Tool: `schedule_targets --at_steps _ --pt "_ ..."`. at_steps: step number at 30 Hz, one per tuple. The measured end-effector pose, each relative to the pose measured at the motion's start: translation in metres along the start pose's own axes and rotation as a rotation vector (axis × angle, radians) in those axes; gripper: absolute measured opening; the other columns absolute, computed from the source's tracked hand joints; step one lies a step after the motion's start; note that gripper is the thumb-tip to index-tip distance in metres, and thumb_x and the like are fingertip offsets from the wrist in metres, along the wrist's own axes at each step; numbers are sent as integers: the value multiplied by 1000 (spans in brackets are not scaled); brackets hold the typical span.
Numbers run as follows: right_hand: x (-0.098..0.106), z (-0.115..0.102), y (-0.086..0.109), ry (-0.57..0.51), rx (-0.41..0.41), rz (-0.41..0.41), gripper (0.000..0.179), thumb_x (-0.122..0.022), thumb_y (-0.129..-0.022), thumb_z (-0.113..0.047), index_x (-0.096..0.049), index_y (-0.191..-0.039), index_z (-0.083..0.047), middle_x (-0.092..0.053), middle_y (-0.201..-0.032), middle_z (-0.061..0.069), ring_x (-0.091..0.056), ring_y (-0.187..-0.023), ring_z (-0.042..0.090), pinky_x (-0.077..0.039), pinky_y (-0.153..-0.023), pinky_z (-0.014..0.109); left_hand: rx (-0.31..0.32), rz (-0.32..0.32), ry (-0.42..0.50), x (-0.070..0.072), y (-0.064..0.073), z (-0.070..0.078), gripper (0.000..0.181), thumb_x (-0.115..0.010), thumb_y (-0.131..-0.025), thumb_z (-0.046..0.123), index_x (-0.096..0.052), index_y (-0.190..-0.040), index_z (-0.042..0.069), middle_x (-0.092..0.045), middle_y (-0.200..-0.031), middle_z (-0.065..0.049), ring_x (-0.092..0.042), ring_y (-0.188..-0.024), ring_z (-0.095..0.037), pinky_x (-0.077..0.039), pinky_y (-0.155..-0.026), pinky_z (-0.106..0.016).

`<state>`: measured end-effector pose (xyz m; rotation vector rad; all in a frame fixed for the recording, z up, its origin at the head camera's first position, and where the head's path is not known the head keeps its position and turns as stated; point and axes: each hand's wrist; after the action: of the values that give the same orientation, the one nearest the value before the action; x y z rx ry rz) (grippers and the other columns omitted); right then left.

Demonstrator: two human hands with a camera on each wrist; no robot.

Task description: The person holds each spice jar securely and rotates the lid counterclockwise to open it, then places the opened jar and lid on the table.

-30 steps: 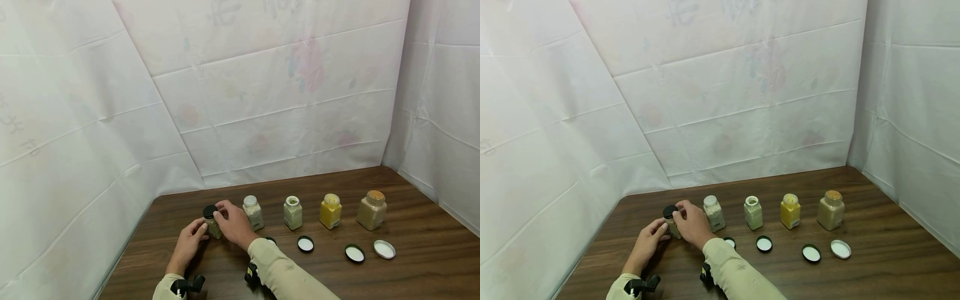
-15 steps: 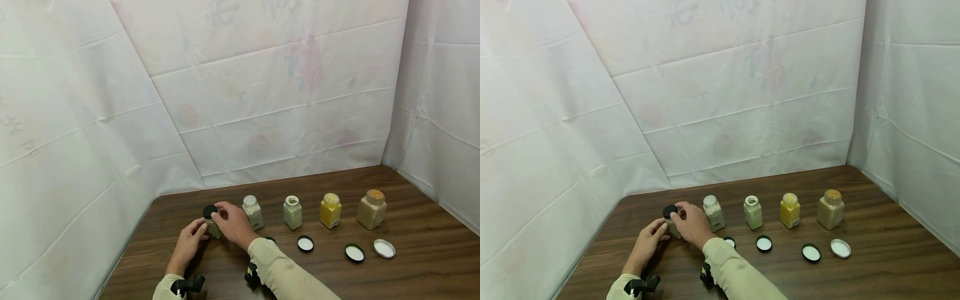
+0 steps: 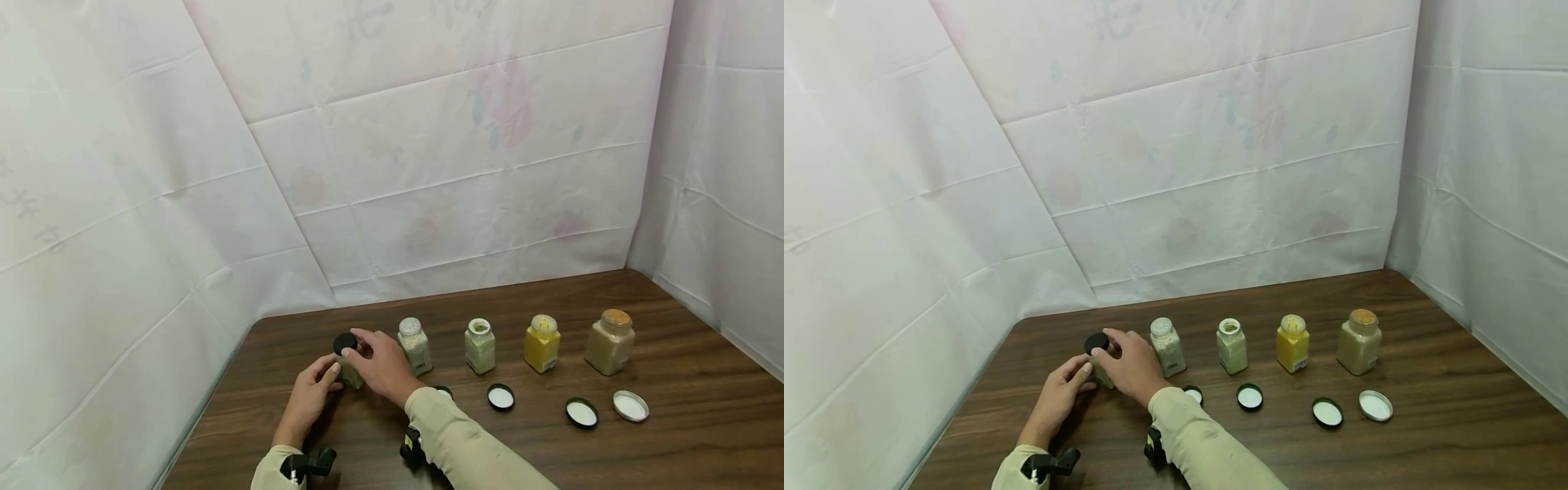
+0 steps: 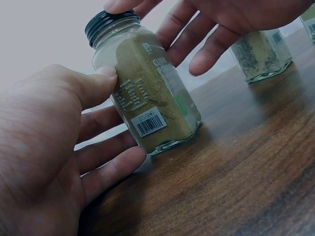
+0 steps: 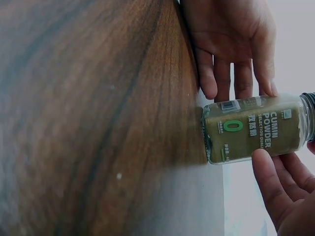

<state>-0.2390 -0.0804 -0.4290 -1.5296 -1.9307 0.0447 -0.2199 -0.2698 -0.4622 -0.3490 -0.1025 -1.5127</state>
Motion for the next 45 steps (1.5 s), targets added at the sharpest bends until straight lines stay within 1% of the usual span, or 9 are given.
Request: schedule_targets --at_steps 4,11,16,20,25,31,35,38,45 --pt "0 0 -1 -21 -22 -2 50 -57 -101 -47 -54 -144 -23 -64 -114 -4 -62 -102 10 -52 -85 33 1 9 -2 1 -1 -1 34 -54 -105 18 -60 -135 2 -61 -129 -17 -60 -112 -30 -55 -85 -37" --pt "0 0 1 -69 -23 6 41 -58 -102 -41 -56 -135 -17 -67 -117 0 -64 -106 13 -52 -88 36 -3 12 6 2 0 -2 33 -54 -105 17 -61 -134 2 -61 -127 -17 -62 -109 -27 -55 -84 -35" --pt "-2 0 2 -68 -11 22 30 -56 -104 -38 -57 -127 -21 -68 -116 0 -64 -105 11 -52 -87 35 -13 10 15 3 1 -2 33 -54 -106 17 -61 -134 2 -62 -127 -16 -62 -109 -23 -55 -84 -35" --pt "-2 -1 1 -72 -15 33 28 -55 -104 -37 -59 -127 -23 -68 -115 -2 -64 -105 11 -52 -88 35 -14 11 15 3 2 -2 33 -54 -105 17 -61 -134 2 -62 -126 -16 -62 -108 -22 -55 -84 -34" --pt "-2 -1 1 -73 -27 33 30 -54 -105 -36 -60 -131 -22 -69 -114 -4 -64 -105 11 -52 -88 36 -10 10 18 3 1 -2 33 -54 -105 17 -62 -134 3 -62 -126 -15 -62 -107 -21 -55 -84 -35" --pt "-3 -1 0 -44 -31 25 38 -53 -105 -37 -60 -138 -19 -66 -114 -5 -62 -103 11 -52 -87 35 -7 6 21 3 0 -2 33 -54 -105 17 -61 -134 3 -62 -127 -16 -62 -108 -22 -55 -84 -35" --pt "-4 -1 -2 -18 -23 20 43 -54 -104 -40 -60 -140 -17 -63 -109 -5 -60 -97 10 -51 -84 34 -6 9 21 3 0 -2 33 -54 -105 16 -61 -135 2 -62 -127 -17 -61 -109 -24 -55 -84 -35" --pt "-3 -2 -2 -12 -24 6 48 -56 -102 -45 -58 -142 -19 -60 -106 -5 -58 -92 9 -50 -81 33 -10 7 21 2 0 -2 34 -54 -105 17 -60 -135 2 -62 -127 -17 -61 -110 -26 -55 -84 -35" --pt "-2 -1 -1 -10 -26 -11 58 -61 -97 -52 -54 -146 -21 -57 -105 -2 -53 -87 10 -46 -73 31 -18 -4 24 -1 1 0 34 -55 -105 18 -60 -135 3 -60 -132 -16 -59 -116 -28 -55 -86 -36"
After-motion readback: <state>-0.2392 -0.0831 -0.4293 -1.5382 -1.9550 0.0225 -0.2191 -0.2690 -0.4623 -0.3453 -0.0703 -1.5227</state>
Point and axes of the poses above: each hand's wrist, its own y-axis away from the middle knuckle, its own x-axis out of the back of the hand, z = x × y
